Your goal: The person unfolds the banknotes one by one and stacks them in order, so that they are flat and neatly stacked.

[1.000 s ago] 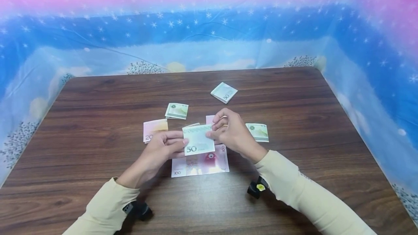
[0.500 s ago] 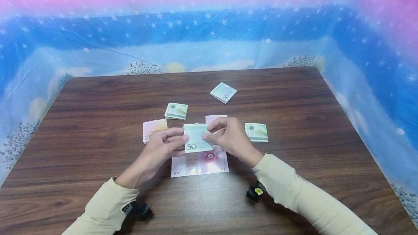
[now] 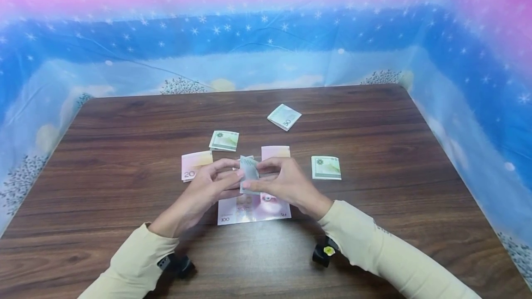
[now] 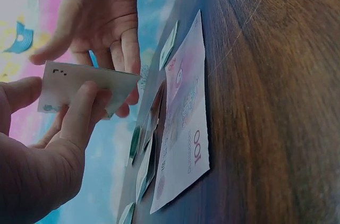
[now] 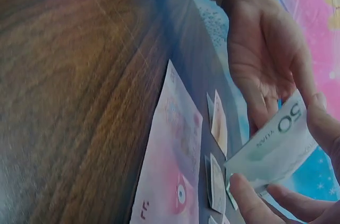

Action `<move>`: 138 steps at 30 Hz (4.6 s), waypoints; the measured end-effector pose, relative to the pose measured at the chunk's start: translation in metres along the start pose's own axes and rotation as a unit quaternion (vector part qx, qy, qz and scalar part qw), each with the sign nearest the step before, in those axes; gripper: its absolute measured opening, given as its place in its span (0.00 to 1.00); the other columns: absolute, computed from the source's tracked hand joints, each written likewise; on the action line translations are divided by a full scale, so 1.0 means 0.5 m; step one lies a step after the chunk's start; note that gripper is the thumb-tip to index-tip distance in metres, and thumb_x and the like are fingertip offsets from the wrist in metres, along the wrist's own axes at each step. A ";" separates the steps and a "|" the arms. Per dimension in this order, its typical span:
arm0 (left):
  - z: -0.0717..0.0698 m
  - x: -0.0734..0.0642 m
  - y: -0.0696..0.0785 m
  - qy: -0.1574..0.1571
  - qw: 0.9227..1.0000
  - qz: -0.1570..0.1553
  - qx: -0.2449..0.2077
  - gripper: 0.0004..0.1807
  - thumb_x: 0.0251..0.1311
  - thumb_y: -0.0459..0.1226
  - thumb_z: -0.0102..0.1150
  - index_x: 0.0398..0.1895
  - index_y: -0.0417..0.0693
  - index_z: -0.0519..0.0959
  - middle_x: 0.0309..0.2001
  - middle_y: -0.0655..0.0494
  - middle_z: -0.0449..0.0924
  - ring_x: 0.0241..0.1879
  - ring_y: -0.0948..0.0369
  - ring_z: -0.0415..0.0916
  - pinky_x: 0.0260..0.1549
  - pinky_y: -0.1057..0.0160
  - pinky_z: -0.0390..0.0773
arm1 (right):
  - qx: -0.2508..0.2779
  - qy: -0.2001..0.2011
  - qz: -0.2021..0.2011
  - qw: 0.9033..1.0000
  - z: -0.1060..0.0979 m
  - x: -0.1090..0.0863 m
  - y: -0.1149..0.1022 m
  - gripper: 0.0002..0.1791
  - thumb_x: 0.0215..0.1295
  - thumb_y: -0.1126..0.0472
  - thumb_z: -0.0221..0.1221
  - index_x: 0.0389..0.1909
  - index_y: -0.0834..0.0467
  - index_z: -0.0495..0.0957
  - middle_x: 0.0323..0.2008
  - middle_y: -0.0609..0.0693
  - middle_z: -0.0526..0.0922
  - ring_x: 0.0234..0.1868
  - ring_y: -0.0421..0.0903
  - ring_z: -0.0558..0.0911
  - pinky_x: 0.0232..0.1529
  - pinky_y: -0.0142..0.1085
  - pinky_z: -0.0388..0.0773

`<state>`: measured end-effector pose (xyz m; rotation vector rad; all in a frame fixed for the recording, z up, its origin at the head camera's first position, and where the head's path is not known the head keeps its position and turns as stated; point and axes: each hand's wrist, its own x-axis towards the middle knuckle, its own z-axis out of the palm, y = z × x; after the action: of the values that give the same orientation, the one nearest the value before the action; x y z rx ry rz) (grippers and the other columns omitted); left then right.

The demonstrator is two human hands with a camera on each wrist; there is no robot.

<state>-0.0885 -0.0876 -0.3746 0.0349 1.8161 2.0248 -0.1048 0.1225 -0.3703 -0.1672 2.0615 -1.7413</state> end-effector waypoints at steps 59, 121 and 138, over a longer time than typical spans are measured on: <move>-0.044 -0.008 -0.012 0.079 0.997 -0.004 0.024 0.19 0.66 0.26 0.58 0.60 0.32 0.75 0.46 0.40 0.86 0.37 0.61 0.85 0.41 0.61 0.86 | 0.040 0.051 0.036 0.997 -0.040 -0.018 -0.003 0.18 0.66 0.74 0.61 0.55 0.76 0.73 0.39 0.59 0.88 0.37 0.41 0.86 0.41 0.31 0.84; -0.056 -0.022 -0.018 0.031 0.891 -0.003 0.453 0.21 0.57 0.39 0.75 0.50 0.43 0.77 0.16 0.59 0.77 0.14 0.63 0.76 0.22 0.63 0.77 | -0.383 0.050 -0.082 0.919 -0.074 -0.002 0.056 0.17 0.50 0.62 0.77 0.34 0.61 0.79 0.20 0.42 0.79 0.20 0.37 0.76 0.28 0.35 0.74; -0.090 -0.024 -0.013 0.059 0.971 0.030 0.229 0.17 0.64 0.30 0.66 0.53 0.33 0.78 0.36 0.40 0.87 0.29 0.50 0.86 0.30 0.58 0.88 | -0.341 0.135 -0.012 0.930 -0.187 0.128 0.004 0.14 0.62 0.58 0.70 0.42 0.63 0.82 0.33 0.54 0.86 0.27 0.46 0.84 0.30 0.38 0.79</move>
<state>-0.0887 -0.1338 -0.3843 0.1060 2.3489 1.6306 -0.1994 0.1848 -0.3771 -0.1636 2.8085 -1.0249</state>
